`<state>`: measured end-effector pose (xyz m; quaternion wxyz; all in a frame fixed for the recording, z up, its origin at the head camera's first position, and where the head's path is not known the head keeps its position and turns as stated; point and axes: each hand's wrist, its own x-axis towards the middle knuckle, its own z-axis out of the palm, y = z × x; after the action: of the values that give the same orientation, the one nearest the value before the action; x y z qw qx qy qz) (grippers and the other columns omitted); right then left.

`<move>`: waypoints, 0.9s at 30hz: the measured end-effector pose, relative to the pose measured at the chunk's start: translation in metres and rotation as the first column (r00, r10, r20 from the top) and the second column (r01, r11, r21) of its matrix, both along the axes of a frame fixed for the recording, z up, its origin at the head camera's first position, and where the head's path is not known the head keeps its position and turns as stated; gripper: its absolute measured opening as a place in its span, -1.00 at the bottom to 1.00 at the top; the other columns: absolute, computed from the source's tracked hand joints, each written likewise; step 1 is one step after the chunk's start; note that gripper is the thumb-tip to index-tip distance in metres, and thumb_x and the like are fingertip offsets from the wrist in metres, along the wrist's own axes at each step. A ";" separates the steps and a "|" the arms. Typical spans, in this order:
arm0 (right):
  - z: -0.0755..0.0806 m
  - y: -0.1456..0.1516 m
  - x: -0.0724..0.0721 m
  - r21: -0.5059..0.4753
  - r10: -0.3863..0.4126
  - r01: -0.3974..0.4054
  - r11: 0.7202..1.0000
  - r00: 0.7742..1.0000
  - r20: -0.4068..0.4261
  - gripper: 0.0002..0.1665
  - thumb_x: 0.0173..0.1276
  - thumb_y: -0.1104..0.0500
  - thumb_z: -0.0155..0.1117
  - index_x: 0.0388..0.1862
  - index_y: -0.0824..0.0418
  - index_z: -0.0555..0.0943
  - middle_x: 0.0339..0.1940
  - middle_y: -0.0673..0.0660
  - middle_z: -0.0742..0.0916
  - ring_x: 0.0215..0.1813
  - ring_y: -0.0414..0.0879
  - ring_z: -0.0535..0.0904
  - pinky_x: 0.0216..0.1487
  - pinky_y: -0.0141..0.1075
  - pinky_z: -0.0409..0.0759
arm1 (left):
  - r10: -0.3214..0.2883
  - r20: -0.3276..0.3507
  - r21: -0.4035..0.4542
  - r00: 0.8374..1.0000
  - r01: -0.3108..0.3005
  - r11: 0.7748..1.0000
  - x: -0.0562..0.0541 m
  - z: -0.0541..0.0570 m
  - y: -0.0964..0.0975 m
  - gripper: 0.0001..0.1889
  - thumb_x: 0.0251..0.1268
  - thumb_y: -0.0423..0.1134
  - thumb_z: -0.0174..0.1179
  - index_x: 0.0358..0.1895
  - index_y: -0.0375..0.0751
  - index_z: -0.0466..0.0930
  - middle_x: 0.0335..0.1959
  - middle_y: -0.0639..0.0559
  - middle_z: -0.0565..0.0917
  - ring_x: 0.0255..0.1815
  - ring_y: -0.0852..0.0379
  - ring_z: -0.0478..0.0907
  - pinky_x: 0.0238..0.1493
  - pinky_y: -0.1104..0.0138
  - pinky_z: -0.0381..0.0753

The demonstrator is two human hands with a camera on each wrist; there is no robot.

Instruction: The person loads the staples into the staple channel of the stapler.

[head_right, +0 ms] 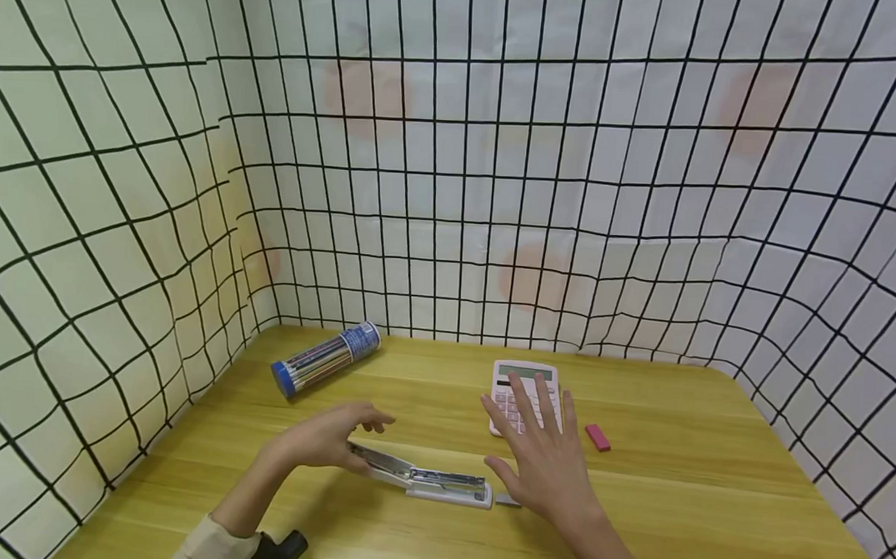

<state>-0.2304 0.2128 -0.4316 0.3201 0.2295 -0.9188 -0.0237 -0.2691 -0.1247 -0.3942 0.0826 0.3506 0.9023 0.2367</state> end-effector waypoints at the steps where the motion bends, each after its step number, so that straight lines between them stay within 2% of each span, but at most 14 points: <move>1: 0.000 0.000 0.000 0.001 0.000 0.000 1.000 1.000 0.001 -0.16 0.39 -0.52 -0.44 0.51 -0.19 0.19 0.61 0.20 0.09 0.61 0.26 -0.25 0.51 0.18 -0.50 | 0.000 0.007 -0.013 1.000 0.000 1.000 -0.001 -0.002 -0.001 -0.27 -0.05 -0.14 0.52 0.26 -0.24 0.47 0.02 -0.07 0.63 0.07 -0.02 0.54 0.09 0.18 0.54; 8: 0.000 0.000 0.000 -0.003 0.000 0.000 1.000 1.000 0.002 -0.13 0.38 -0.53 -0.50 0.52 -0.19 0.18 0.61 0.19 0.07 0.59 0.30 -0.16 0.51 0.17 -0.51 | 0.023 0.066 -0.027 0.998 -0.021 0.999 -0.007 -0.008 -0.007 -0.41 -0.08 -0.20 0.53 0.09 -0.31 0.58 -0.08 -0.09 0.66 -0.06 0.05 0.56 0.00 0.23 0.56; 14: -0.001 0.000 0.000 -0.003 -0.001 0.001 1.000 1.000 0.006 -0.10 0.37 -0.53 -0.59 0.51 -0.18 0.20 0.61 0.20 0.07 0.61 0.27 -0.23 0.51 0.18 -0.52 | 0.043 0.068 -0.038 0.997 -0.041 0.998 -0.011 -0.013 -0.012 -0.56 -0.09 -0.27 0.52 -0.07 -0.27 0.65 -0.14 0.01 0.66 -0.10 0.08 0.56 -0.02 0.24 0.57; 20: -0.001 0.000 0.000 -0.006 0.007 -0.007 1.000 1.000 -0.007 -0.11 0.38 -0.53 -0.58 0.51 -0.18 0.21 0.60 0.22 0.11 0.61 0.27 -0.24 0.51 0.18 -0.52 | 0.063 0.074 -0.047 0.995 -0.060 0.997 -0.013 -0.015 -0.012 -0.65 -0.10 -0.29 0.52 -0.18 -0.21 0.67 -0.24 0.07 0.66 -0.23 0.18 0.53 -0.13 0.29 0.56; 22: 0.000 0.000 0.000 -0.008 0.010 -0.010 1.000 1.000 -0.003 -0.12 0.38 -0.53 -0.55 0.51 -0.18 0.20 0.60 0.21 0.10 0.61 0.25 -0.27 0.50 0.17 -0.53 | 0.068 0.075 -0.053 0.995 -0.064 0.997 -0.013 -0.015 -0.012 -0.69 -0.09 -0.29 0.51 -0.21 -0.19 0.66 -0.28 0.10 0.65 -0.28 0.23 0.51 -0.16 0.32 0.54; 24: 0.000 0.000 0.000 -0.008 0.010 -0.010 1.000 1.000 0.000 -0.17 0.39 -0.51 -0.36 0.51 -0.18 0.20 0.60 0.21 0.10 0.62 0.24 -0.28 0.51 0.17 -0.53 | 0.071 0.075 -0.057 0.995 -0.066 0.996 -0.013 -0.015 -0.011 -0.71 -0.09 -0.30 0.51 -0.24 -0.17 0.66 -0.32 0.12 0.65 -0.31 0.25 0.48 -0.19 0.34 0.52; 27: 0.001 0.000 0.001 -0.008 0.011 -0.011 1.000 1.000 0.005 -0.17 0.37 -0.49 -0.24 0.51 -0.18 0.20 0.61 0.21 0.09 0.61 0.26 -0.25 0.51 0.17 -0.52 | 0.075 0.075 -0.063 0.994 -0.071 0.995 -0.012 -0.015 -0.010 -0.73 -0.09 -0.31 0.50 -0.27 -0.15 0.66 -0.35 0.14 0.64 -0.35 0.27 0.45 -0.23 0.37 0.50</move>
<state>-0.2297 0.2132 -0.4302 0.3191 0.2332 -0.9184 -0.0175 -0.2815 -0.1351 -0.4095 0.1194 0.3053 0.9174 0.2256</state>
